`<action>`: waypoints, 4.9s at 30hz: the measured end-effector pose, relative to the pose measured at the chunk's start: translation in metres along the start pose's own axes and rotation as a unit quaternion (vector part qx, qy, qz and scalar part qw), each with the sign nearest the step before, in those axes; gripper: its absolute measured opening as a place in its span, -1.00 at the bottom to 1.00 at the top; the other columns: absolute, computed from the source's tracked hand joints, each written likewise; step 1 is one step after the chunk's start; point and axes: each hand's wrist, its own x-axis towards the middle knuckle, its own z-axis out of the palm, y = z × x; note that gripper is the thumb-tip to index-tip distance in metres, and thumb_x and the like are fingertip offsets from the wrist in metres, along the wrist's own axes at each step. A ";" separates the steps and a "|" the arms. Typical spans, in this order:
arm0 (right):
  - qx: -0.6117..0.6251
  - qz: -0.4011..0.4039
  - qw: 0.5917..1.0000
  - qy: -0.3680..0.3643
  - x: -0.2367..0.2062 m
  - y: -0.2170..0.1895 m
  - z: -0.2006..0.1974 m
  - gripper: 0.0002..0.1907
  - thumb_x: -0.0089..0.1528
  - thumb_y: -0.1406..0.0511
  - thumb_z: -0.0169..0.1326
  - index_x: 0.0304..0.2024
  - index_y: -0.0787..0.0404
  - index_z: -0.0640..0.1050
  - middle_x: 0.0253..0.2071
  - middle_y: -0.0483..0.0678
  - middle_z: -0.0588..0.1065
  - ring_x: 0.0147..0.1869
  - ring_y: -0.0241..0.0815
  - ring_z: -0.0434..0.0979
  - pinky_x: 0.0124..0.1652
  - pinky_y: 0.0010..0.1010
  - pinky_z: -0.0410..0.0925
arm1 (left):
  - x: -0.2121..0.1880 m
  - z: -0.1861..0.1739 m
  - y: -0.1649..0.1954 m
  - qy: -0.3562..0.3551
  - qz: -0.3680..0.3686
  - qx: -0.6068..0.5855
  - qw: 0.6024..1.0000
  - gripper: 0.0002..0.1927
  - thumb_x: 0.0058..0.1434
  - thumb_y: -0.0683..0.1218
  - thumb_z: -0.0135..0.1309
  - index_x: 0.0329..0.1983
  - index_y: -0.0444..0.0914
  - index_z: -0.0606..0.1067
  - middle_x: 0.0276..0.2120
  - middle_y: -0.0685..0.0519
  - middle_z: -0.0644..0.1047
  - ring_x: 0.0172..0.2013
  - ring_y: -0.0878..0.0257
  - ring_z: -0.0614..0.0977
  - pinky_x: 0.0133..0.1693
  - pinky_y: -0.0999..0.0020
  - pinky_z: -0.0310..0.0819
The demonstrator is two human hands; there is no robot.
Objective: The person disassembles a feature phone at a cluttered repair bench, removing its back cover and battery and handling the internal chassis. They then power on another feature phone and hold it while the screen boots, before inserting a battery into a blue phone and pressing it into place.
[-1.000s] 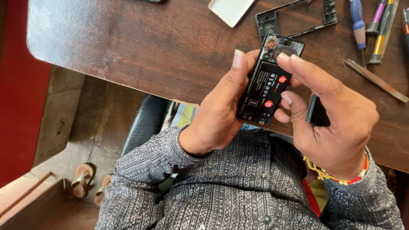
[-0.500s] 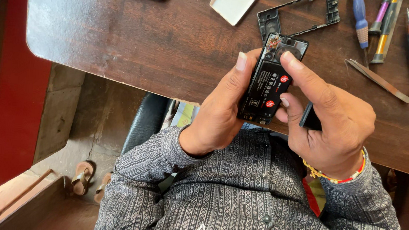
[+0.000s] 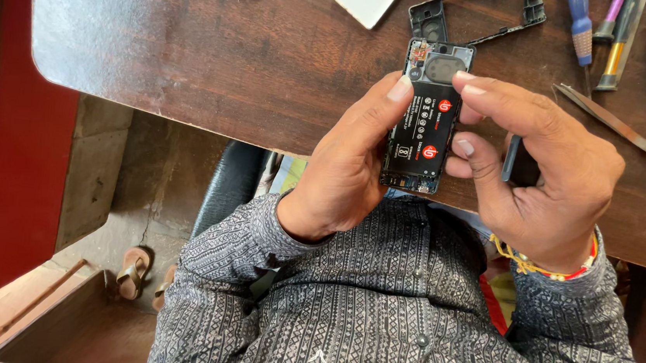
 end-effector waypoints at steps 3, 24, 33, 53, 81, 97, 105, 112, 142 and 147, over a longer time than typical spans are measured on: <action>-0.013 -0.005 1.000 -0.008 0.002 -0.001 0.000 -0.70 0.35 0.52 0.25 0.11 0.40 0.51 0.11 0.17 0.56 0.05 -0.07 0.66 0.03 -0.40 0.50 | 0.000 -0.001 -0.002 0.001 0.007 0.005 1.000 -0.57 0.72 0.05 -0.33 0.32 -0.40 0.30 0.03 -0.15 0.55 -0.04 0.12 0.66 0.09 0.20 0.61; -0.132 -0.005 0.988 -0.074 0.019 -0.006 -0.005 -0.33 -0.07 0.22 0.56 -0.07 0.30 0.46 -0.09 0.10 0.37 -0.08 0.04 0.49 -0.21 -0.22 0.41 | -0.003 -0.001 -0.005 -0.042 0.010 0.174 0.984 -0.38 0.63 0.22 -0.41 0.48 -0.32 0.12 0.17 -0.10 0.44 0.07 0.22 0.58 0.18 0.31 0.51; 0.000 0.078 0.996 -0.049 0.009 -0.001 -0.001 -0.51 0.07 0.37 0.46 -0.13 0.26 0.41 -0.13 -0.02 0.43 -0.16 -0.16 0.43 -0.20 -0.41 0.34 | -0.002 0.000 -0.011 -0.004 0.018 0.148 0.989 -0.38 0.67 0.23 -0.39 0.44 -0.37 0.20 0.00 -0.07 0.45 -0.11 0.25 0.57 0.00 0.36 0.53; -0.291 -0.029 0.952 -0.093 0.032 0.057 -0.043 -0.86 0.17 0.40 0.35 -0.22 0.25 0.67 -0.28 0.04 0.52 -0.23 0.01 0.52 -0.26 -0.22 0.36 | 0.013 -0.021 0.036 0.045 0.097 0.069 0.992 -0.41 0.65 0.14 -0.48 0.45 -0.34 0.26 0.22 -0.29 0.50 0.10 0.00 0.64 0.18 0.04 0.61; -0.399 -0.035 0.914 0.064 0.018 0.007 -0.025 -0.86 0.34 0.44 0.24 -0.12 0.28 0.51 -0.25 0.01 0.47 -0.22 -0.05 0.53 -0.22 -0.31 0.38 | 0.017 0.002 0.003 -0.003 0.088 -0.028 0.996 -0.46 0.61 0.15 -0.41 0.52 -0.21 0.11 0.37 -0.21 0.34 0.37 -0.06 0.43 0.37 -0.06 0.41; -0.295 -0.029 0.955 -0.019 -0.001 -0.021 0.016 -0.42 0.15 0.05 0.41 0.05 0.27 0.58 -0.30 -0.01 0.47 -0.38 -0.04 0.51 -0.39 -0.23 0.35 | 0.013 0.000 -0.014 -0.007 0.017 -0.033 0.999 -0.37 0.62 0.22 -0.45 0.48 -0.31 0.21 0.34 -0.10 0.39 0.29 0.11 0.48 0.30 0.16 0.44; -0.150 0.008 0.988 -0.040 0.003 -0.012 0.000 -0.16 -0.06 -0.10 0.44 0.08 0.28 0.55 -0.25 -0.02 0.47 -0.30 -0.15 0.55 -0.30 -0.34 0.42 | 0.015 -0.004 -0.023 -0.038 0.019 -0.069 0.997 -0.46 0.72 0.16 -0.37 0.39 -0.38 0.26 0.20 -0.12 0.44 -0.01 0.20 0.55 0.13 0.24 0.53; -0.119 0.010 0.992 -0.030 0.005 -0.013 -0.010 -0.17 -0.12 -0.05 0.47 0.08 0.25 0.56 -0.13 0.01 0.50 -0.18 -0.18 0.58 -0.15 -0.38 0.49 | 0.015 -0.003 -0.020 -0.038 -0.003 -0.059 0.998 -0.47 0.71 0.17 -0.40 0.44 -0.31 0.21 0.12 -0.17 0.48 -0.03 0.13 0.61 0.11 0.17 0.59; -0.258 -0.045 0.960 -0.095 0.011 -0.013 -0.016 0.31 -0.32 -0.02 0.49 0.37 0.39 0.27 0.35 0.19 0.36 0.07 0.12 0.63 -0.13 -0.25 0.50 | 0.007 0.000 -0.020 -0.086 -0.036 -0.008 0.996 -0.40 0.68 0.19 -0.41 0.59 -0.25 0.02 -0.01 -0.08 0.47 -0.07 0.18 0.59 0.09 0.27 0.55; -0.231 -0.028 0.969 -0.079 0.007 -0.010 -0.015 0.28 -0.31 -0.03 0.48 0.34 0.41 0.30 0.32 0.23 0.39 0.00 0.05 0.62 -0.15 -0.27 0.49 | 0.011 0.001 -0.016 -0.065 -0.042 0.038 0.996 -0.44 0.65 0.03 -0.30 0.62 -0.25 0.01 0.04 -0.10 0.49 -0.03 0.18 0.61 0.10 0.25 0.56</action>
